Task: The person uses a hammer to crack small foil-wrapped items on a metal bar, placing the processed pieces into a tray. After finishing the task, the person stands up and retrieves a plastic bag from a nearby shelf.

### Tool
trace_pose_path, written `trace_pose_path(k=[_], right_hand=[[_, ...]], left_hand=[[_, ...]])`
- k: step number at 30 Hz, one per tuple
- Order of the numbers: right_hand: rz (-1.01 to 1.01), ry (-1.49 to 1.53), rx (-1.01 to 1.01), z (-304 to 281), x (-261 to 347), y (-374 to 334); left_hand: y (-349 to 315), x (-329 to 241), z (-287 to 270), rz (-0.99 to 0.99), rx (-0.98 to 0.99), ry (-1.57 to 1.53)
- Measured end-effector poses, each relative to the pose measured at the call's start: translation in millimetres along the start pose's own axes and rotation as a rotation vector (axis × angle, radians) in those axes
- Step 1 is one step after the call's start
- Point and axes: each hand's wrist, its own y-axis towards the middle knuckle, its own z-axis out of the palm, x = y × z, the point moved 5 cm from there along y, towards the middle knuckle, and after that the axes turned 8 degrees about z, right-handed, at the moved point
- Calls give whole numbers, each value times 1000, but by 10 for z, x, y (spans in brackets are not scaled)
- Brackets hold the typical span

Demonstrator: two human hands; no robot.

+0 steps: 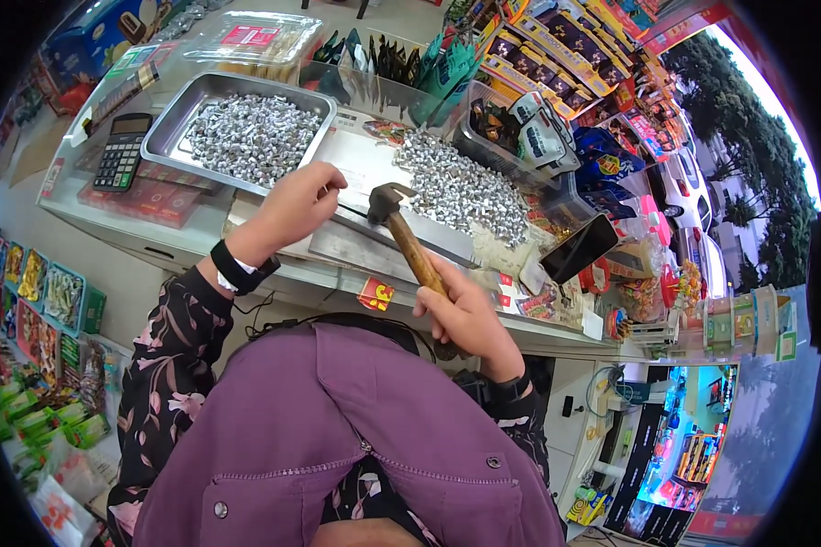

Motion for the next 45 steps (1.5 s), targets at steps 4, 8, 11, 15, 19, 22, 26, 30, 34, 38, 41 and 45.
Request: trace_pose_path(k=[4, 8, 11, 15, 19, 22, 26, 30, 34, 38, 41, 45], right_hand=[[-53, 87, 3, -21, 13, -8], [-128, 179, -31, -75, 14, -26], [-166, 224, -73, -118, -44, 4], [-177, 257, -174, -217, -320, 163], [-133, 246, -264, -301, -519, 317], [-107, 259, -282, -327, -584, 343], [-67, 296, -317, -400, -628, 300], [-103, 247, -238, -348, -547, 357], [-116, 300, -207, -376, -603, 398], [-142, 407, -232, -436, -676, 390], [-158, 431, -195, -411, -635, 389], [-184, 444, -159, -414, -621, 390]], left_hand=[[-27, 35, -104, -17, -20, 24], [-24, -2, -79, -3, 43, 40], [48, -70, 26, 50, 125, 98], [185, -219, 372, 186, 274, 286], [217, -150, 615, 250, 380, 371], [252, -138, 463, 221, 406, 369], [555, 10, -132, -27, 222, 417], [700, -27, -564, 135, 35, 595], [839, -51, -72, 205, 248, 516], [1051, -2, 805, 237, 558, 485], [1140, 80, 1058, 253, 623, 528], [1135, 28, 1248, 154, 734, 556]])
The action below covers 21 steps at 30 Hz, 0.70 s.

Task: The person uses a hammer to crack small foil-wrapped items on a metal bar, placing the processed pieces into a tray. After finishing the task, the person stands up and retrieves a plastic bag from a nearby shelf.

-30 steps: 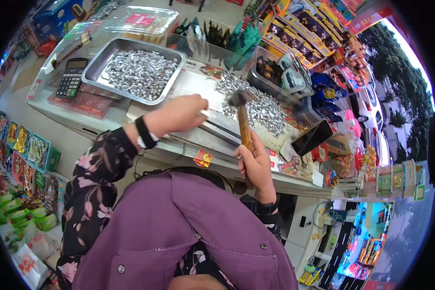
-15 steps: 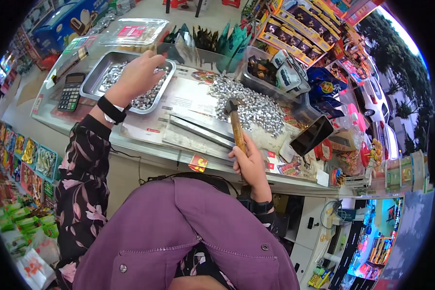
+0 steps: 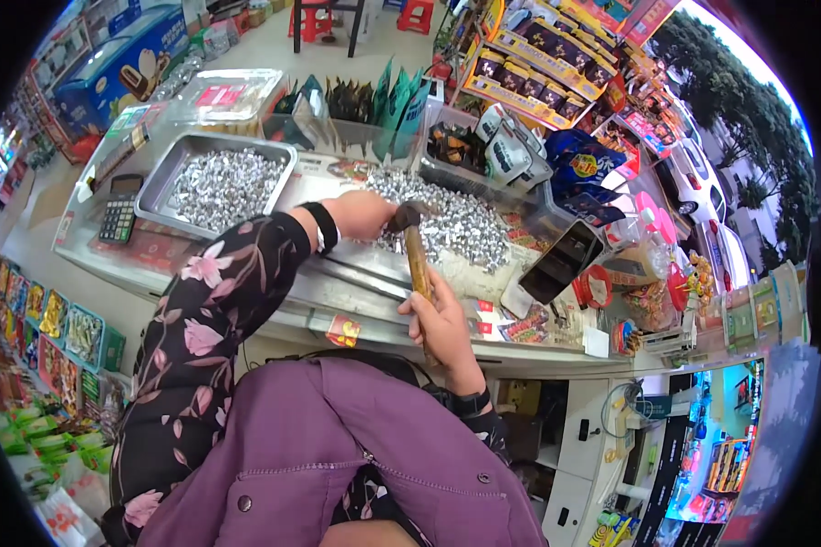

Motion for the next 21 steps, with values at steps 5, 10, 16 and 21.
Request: trace_pose_path(k=[5, 10, 16, 21], right_hand=[[1, -9, 3, -46, -32, -21], [-2, 4, 17, -44, -37, -12], [3, 2, 16, -36, -35, -2], [8, -4, 7, -27, -50, 11]], left_hand=[[133, 25, 116, 9, 23, 1], [59, -21, 19, 30, 21, -5], [-92, 111, -217, 34, -114, -86], [-480, 220, -356, -199, -90, -645]])
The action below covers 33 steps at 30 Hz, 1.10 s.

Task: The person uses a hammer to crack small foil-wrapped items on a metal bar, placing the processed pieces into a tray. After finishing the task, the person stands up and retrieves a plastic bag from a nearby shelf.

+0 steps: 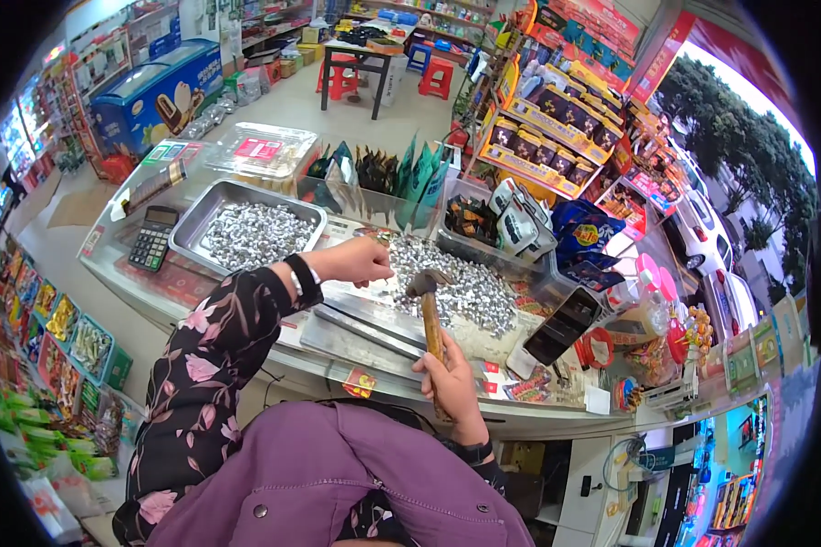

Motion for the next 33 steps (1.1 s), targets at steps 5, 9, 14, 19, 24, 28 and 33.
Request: trace_pose_path(k=[5, 9, 14, 19, 24, 28, 33], right_hand=[[17, -6, -11, -1, -3, -23], [22, -13, -16, 12, 10, -52], [34, -26, -40, -12, -10, -35], [74, -69, -118, 12, 32, -71], [35, -91, -79, 78, 89, -54], [34, -79, -78, 42, 24, -24], [27, -104, -79, 52, 50, -67]], left_hand=[[-452, 142, 88, -84, -143, -752], [-784, 176, 240, -25, -190, -1045], [-927, 113, 386, -21, -249, -956], [-865, 204, 443, 219, -435, -446], [-901, 173, 491, 230, -561, -177], [-873, 172, 519, 117, -547, -150], [-906, 54, 547, 209, -581, 61]])
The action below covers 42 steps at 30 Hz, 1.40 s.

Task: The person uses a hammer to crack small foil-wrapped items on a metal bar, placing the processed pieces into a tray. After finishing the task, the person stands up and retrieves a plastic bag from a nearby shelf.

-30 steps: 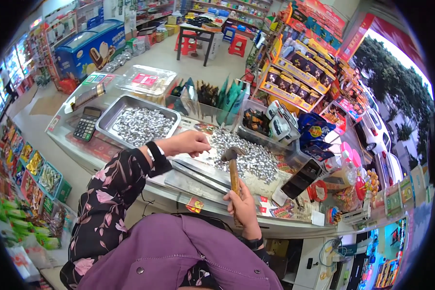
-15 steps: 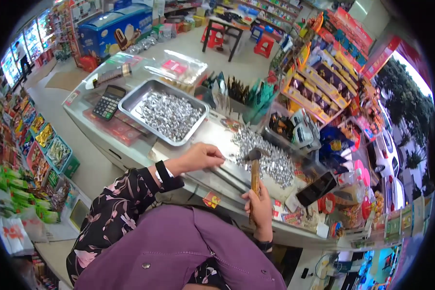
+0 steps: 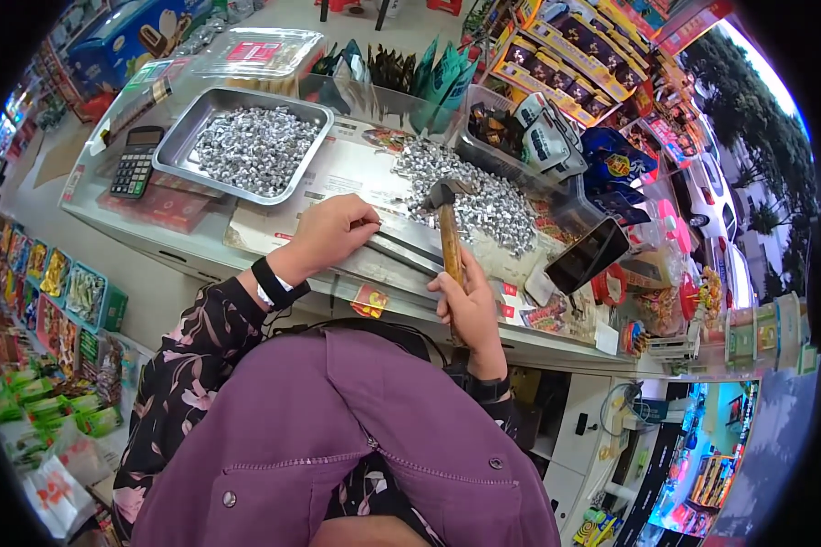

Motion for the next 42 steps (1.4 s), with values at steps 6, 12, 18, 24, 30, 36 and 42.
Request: trace_pose_path(k=[6, 12, 18, 24, 30, 36, 42], right_hand=[[-46, -35, 22, 13, 21, -37], [-41, -42, 147, 70, 300, -268], [12, -188, 291, 198, 431, -383], [42, -212, 273, 197, 488, -423], [85, -297, 298, 216, 435, -405], [92, -247, 297, 229, 481, -409], [-13, -170, 243, 201, 540, -472]], left_hand=[[-43, -70, -1, 136, -46, 92], [-80, -60, -19, 190, -93, 163], [-85, -50, -14, 258, -111, 173], [-84, -61, -12, 237, -89, 184], [-72, -64, -1, 184, -76, 211], [-67, -30, -4, 184, -63, 181], [-70, -65, -22, 238, -89, 172]])
